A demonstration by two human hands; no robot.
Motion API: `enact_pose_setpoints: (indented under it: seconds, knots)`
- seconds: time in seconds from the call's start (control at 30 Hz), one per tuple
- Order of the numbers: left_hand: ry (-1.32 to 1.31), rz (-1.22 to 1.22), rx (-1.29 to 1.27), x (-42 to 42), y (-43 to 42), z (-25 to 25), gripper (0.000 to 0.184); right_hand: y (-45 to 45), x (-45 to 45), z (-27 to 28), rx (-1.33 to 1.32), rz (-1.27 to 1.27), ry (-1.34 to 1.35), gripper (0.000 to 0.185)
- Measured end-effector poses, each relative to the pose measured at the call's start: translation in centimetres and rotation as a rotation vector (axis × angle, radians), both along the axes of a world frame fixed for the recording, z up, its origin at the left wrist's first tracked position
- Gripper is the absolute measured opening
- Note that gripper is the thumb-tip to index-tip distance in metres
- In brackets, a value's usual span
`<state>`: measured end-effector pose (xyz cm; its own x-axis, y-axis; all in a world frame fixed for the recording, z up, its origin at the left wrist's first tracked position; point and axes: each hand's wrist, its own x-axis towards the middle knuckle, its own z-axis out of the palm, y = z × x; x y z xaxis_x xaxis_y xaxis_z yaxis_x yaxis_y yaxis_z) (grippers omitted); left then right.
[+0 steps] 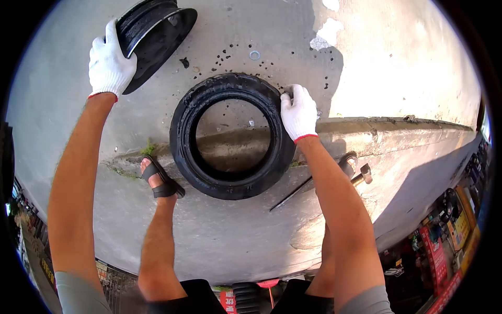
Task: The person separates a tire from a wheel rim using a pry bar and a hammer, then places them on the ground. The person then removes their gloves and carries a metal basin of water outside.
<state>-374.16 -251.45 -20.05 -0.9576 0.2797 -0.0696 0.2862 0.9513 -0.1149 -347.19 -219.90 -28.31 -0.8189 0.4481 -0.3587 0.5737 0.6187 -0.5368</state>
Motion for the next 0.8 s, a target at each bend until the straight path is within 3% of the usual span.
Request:
enact_pose_setpoints:
  seconds: [0.13,0.27,0.37,0.43,0.6,0.67,0.8]
  knots:
    - [0.029,0.008,-0.011,0.2,0.6,0.1,0.084,0.7,-7.3,-6.1,0.19,0.208,-0.073,0.023]
    - [0.076,-0.035,-0.016,0.0,0.0,-0.8,0.079,-0.9,-12.0,-9.8,0.288,0.439,-0.325,0.036]
    - [0.09,-0.054,0.174,1.3,1.1,0.9,0.066,-2.3,-13.7,-11.2,0.363,0.485,-0.456,0.046]
    - [0.124,-0.185,0.148,0.6,-0.4,0.4,0.064,-2.6,-14.3,-12.3,0.385,0.483,-0.478,0.046]
    - [0.144,-0.07,0.122,1.2,-0.9,-1.1,0.064,-2.5,-14.2,-13.5,0.389,0.508,-0.43,0.041]
    - [0.252,-0.148,0.142,1.3,-1.0,-1.7,0.064,-2.4,-13.9,-14.3,0.414,0.508,-0.404,0.038]
    - [0.19,-0.119,0.127,1.5,-0.4,-0.8,0.065,-2.4,-14.0,-14.2,0.4,0.529,-0.381,0.038]
